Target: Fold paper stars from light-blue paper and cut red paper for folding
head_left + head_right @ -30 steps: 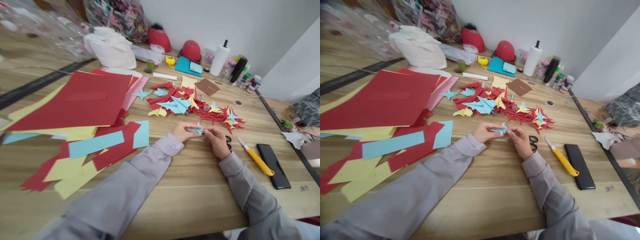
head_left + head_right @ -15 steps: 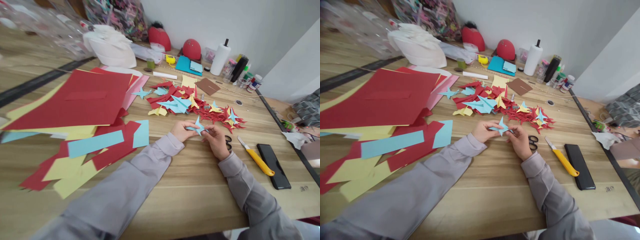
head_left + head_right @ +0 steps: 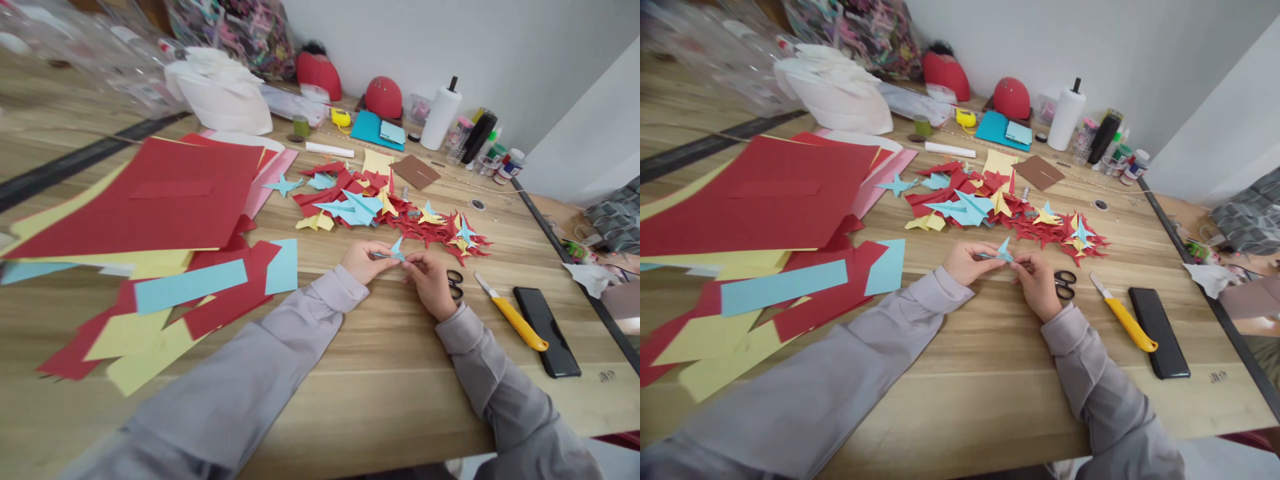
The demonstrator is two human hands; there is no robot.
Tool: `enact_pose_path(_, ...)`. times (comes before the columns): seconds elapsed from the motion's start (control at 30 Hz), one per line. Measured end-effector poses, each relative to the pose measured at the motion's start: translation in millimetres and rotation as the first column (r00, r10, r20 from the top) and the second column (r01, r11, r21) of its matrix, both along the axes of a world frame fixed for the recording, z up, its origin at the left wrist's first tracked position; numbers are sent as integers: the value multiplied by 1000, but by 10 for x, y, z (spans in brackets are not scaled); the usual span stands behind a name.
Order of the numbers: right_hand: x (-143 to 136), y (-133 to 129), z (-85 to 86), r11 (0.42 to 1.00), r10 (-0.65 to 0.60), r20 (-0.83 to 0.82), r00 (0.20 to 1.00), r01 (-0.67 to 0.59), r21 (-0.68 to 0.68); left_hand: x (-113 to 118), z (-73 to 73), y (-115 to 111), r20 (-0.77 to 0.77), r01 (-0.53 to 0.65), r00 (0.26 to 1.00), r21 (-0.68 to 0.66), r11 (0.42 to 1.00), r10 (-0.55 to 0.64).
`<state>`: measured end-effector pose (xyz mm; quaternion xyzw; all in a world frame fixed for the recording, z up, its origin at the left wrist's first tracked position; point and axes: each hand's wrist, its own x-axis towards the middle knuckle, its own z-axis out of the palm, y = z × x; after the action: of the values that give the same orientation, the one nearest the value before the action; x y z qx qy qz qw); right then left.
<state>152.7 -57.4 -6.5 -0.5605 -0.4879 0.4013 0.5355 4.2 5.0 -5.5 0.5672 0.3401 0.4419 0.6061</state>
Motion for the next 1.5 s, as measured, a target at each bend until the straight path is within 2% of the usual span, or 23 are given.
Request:
enact_pose_path(0.3,-9,1,11,1000,20,38,999,-20,-19,-18,16,-6,-71,-60,995,48,997,64)
enact_pose_path(0.8,-8,-7,0,1000,10,144,990,-7,-21,-19,11,4,-20,-24,999,61,998,25)
enact_pose_path(1.07,47,-34,66,979,206,92,974,-204,-27,-37,5,31,-5,53,999,-45,998,-53)
enact_pose_path(1.13,48,-38,77,980,201,53,978,-200,-25,-46,21,30,2,78,997,-68,995,-78)
enact_pose_path(1.23,37,-37,72,984,174,12,985,-174,-26,-52,40,26,7,50,999,-66,997,-49)
enact_pose_path(1.4,15,-29,52,991,131,69,989,-128,-44,-41,30,21,19,30,999,-57,998,-29)
enact_pose_path(1.5,16,-28,57,987,162,102,982,-158,-43,-37,20,19,24,33,999,-48,998,-32)
